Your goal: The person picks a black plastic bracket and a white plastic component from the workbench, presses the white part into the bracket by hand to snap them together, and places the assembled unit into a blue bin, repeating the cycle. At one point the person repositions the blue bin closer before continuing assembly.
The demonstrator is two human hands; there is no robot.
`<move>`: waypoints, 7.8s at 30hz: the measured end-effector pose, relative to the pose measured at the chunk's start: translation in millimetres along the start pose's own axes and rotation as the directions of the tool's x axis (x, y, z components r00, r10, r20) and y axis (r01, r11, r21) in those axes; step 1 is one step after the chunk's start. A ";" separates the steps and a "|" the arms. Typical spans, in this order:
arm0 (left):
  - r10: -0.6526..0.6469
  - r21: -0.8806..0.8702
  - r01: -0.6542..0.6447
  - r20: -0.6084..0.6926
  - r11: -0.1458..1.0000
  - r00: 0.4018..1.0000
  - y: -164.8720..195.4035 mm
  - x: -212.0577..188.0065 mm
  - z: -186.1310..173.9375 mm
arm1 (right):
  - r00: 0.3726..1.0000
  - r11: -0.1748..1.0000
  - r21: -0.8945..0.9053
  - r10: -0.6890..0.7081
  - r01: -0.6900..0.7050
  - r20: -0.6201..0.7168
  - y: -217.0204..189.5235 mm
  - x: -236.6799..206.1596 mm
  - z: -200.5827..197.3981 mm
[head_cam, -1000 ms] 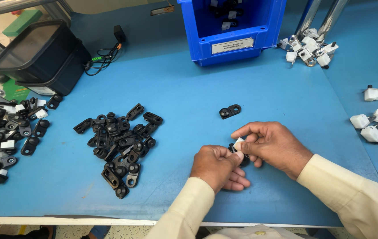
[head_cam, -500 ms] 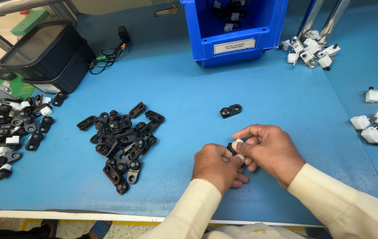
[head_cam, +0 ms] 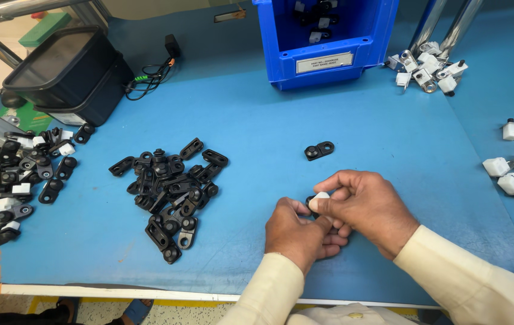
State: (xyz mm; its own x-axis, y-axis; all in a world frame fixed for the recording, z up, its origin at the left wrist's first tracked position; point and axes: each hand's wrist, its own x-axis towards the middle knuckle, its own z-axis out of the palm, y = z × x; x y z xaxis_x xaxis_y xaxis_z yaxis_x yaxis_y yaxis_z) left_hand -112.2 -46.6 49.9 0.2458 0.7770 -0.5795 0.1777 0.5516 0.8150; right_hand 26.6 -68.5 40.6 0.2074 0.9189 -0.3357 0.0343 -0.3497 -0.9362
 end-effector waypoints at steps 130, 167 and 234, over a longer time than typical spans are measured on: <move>0.100 0.297 -0.112 0.058 0.948 0.993 -5.5 -24.8 -32.3 | 0.990 0.999 -0.040 -0.040 0.035 -0.136 9.6 -40.6 15.6; -0.078 -0.010 0.080 0.123 0.997 0.989 -13.8 -11.2 -42.5 | 0.950 0.941 0.155 0.310 -0.300 -0.041 3.4 -42.7 21.6; -0.024 0.131 0.006 0.135 0.991 0.991 4.5 -16.9 -14.6 | 0.996 0.912 -0.408 0.009 -0.046 -0.092 -0.8 -25.1 -20.9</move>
State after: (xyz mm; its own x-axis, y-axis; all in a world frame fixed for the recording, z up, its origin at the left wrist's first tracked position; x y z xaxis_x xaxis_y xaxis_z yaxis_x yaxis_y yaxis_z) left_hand -129.5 -52.8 63.4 0.3676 0.7159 -0.5937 0.3028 0.5114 0.8042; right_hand 41.7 -95.1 51.9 0.2966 0.8952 -0.3328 0.4209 -0.4353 -0.7959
